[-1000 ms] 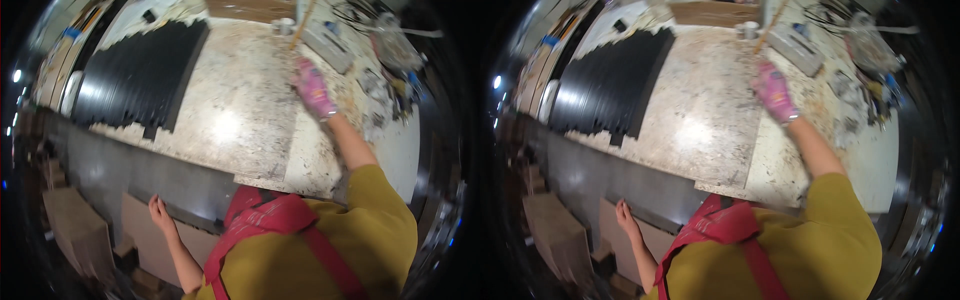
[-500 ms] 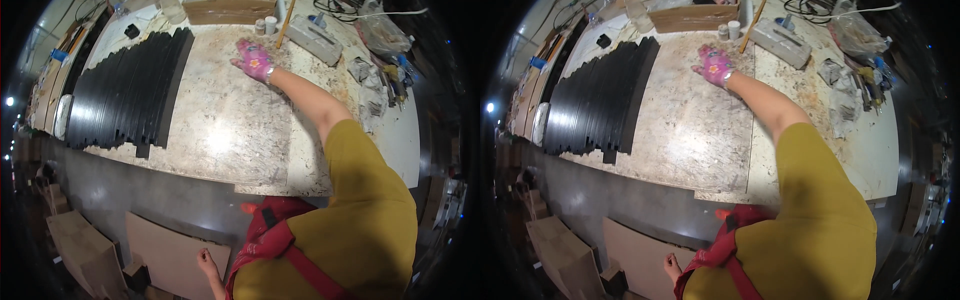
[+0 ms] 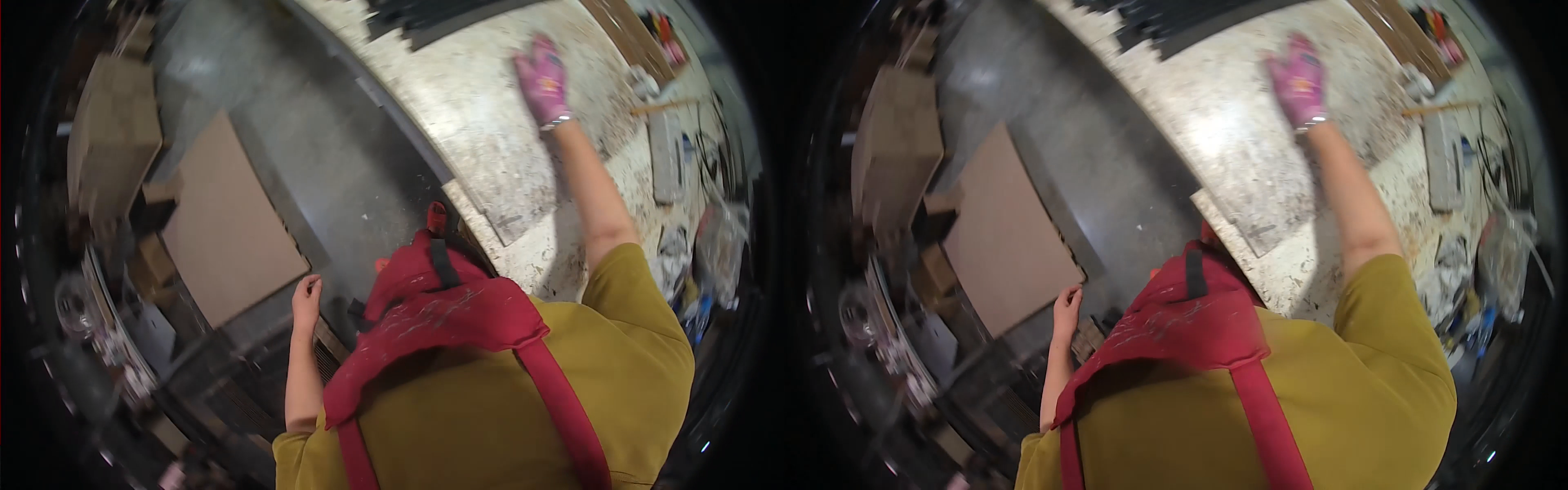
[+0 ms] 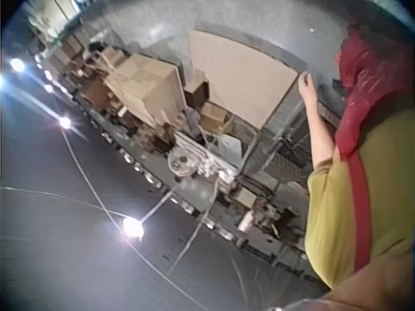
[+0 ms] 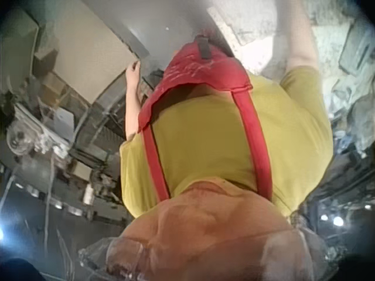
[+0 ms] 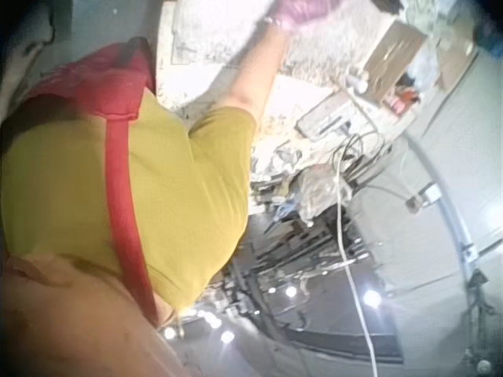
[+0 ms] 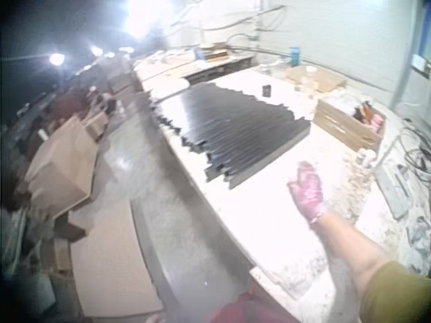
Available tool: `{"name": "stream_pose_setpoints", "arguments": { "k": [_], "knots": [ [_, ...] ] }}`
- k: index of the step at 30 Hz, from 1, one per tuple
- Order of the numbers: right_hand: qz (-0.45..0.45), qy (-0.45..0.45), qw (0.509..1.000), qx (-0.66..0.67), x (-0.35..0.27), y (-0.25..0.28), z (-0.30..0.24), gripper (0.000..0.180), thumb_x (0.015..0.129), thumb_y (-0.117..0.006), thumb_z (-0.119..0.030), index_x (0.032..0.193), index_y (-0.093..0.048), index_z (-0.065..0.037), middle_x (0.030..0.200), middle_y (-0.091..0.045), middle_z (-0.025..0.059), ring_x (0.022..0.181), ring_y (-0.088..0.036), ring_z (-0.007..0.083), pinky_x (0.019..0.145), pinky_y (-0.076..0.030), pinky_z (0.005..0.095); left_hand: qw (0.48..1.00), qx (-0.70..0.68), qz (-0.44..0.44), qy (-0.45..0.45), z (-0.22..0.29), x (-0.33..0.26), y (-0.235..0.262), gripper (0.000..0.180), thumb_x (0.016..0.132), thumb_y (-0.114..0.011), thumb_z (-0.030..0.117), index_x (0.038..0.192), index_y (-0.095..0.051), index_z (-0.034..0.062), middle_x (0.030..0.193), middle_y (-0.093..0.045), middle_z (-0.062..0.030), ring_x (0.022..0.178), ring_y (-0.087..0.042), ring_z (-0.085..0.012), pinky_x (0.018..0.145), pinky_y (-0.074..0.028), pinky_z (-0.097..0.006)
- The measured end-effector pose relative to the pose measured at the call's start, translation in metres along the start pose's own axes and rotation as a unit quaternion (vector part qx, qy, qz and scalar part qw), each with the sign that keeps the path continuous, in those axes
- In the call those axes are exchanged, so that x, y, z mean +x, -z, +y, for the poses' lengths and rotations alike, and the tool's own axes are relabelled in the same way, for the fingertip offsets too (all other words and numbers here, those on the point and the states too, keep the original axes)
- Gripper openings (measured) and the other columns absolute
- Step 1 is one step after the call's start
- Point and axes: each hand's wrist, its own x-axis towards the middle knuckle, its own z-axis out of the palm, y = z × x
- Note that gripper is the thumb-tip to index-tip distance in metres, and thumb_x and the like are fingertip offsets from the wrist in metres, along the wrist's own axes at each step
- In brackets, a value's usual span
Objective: The person scrapes the edges of black wooden slats with a small metal tool, wipes them with a cloth, and uses an air nozzle to clean them. They then move a bundle of the slats to another location and apply glue or tape to one of the pieces.
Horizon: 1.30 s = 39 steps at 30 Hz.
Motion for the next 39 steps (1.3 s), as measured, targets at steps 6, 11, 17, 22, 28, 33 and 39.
{"name": "stream_pose_setpoints", "arguments": {
  "k": [6, 11, 17, 22, 28, 33, 39],
  "knots": [
    [-0.223, 0.307, 0.921, 0.087, -0.064, 0.006, -0.192, 0.053, 0.090, -0.051, -0.034, 0.133, -0.041, -0.005, 0.138, -0.040, 0.0170, 0.127, -0.037, 0.0371, 0.105, -0.027, 0.0455, 0.994, 0.005, 0.053, 0.093, -0.169, -0.093, -0.065, 0.026, 0.082, -0.055, 0.023, 0.097, -0.064, 0.0035, 0.101, -0.062, -0.0175, 0.096, -0.059, -0.0327, 0.083, -0.046, -0.040],
    [-0.464, 0.367, 0.724, 0.354, -0.164, 0.045, -0.331, 0.040, 0.086, -0.060, -0.027, 0.119, -0.054, -0.006, 0.128, -0.050, 0.0149, 0.116, -0.047, 0.0315, 0.098, -0.036, 0.0413, 0.984, -0.012, 0.151, 0.097, -0.149, -0.165, -0.062, 0.024, 0.085, -0.053, 0.026, 0.080, -0.064, 0.0048, 0.096, -0.062, -0.0149, 0.090, -0.058, -0.0348, 0.078, -0.046, -0.043],
    [-0.668, 0.092, 0.625, 0.393, -0.202, -0.016, -0.355, 0.026, 0.085, -0.060, -0.013, 0.105, -0.059, 0.004, 0.094, -0.061, 0.0045, 0.090, -0.056, 0.0131, 0.082, -0.044, 0.0285, 0.894, -0.207, 0.252, 0.306, -0.175, -0.293, -0.082, 0.030, 0.083, -0.058, 0.020, 0.109, -0.056, 0.0062, 0.112, -0.059, -0.0194, 0.089, -0.061, -0.0324, 0.079, -0.046, -0.041],
    [-0.709, 0.224, 0.532, 0.404, -0.243, 0.007, -0.416, 0.055, 0.081, -0.052, -0.001, 0.134, -0.038, -0.004, 0.116, -0.053, 0.0127, 0.097, -0.054, 0.0197, 0.082, -0.045, 0.0288, 0.814, -0.253, 0.259, 0.455, -0.216, -0.391, -0.169, 0.045, 0.079, -0.059, 0.018, 0.121, -0.050, 0.0038, 0.107, -0.062, -0.0180, 0.085, -0.065, -0.0302, 0.074, -0.050, -0.037],
    [-0.777, 0.264, 0.493, 0.290, -0.227, 0.005, -0.479, 0.052, 0.082, -0.052, -0.005, 0.133, -0.038, -0.003, 0.066, -0.051, -0.0005, 0.059, -0.051, 0.0093, 0.052, -0.040, 0.0243, 0.678, -0.402, 0.342, 0.512, -0.197, -0.411, -0.248, 0.034, 0.079, -0.056, 0.018, 0.110, -0.058, 0.0046, 0.090, -0.066, -0.0171, 0.069, -0.066, -0.0284, 0.068, -0.051, -0.038],
    [-0.686, 0.401, 0.479, 0.373, -0.247, -0.031, -0.492, 0.048, 0.079, -0.055, -0.003, 0.127, -0.045, -0.003, 0.072, -0.061, 0.0085, 0.065, -0.059, 0.0151, 0.056, -0.047, 0.0274, 0.781, -0.265, 0.325, 0.463, -0.186, -0.365, -0.277, 0.049, 0.073, -0.070, 0.023, 0.116, -0.055, 0.0072, 0.110, -0.057, -0.0203, 0.108, -0.052, -0.0338, 0.092, -0.043, -0.040],
    [-0.790, 0.385, 0.410, 0.243, -0.260, -0.004, -0.578, 0.051, 0.078, -0.059, -0.006, 0.127, -0.044, -0.002, 0.089, -0.063, 0.0140, 0.076, -0.062, 0.0207, 0.065, -0.050, 0.0305, 0.748, -0.279, 0.399, 0.450, -0.195, -0.364, -0.247, 0.047, 0.075, -0.069, 0.029, 0.115, -0.057, 0.0082, 0.117, -0.054, -0.0167, 0.112, -0.049, -0.0349, 0.095, -0.041, -0.040]
  ]
}}
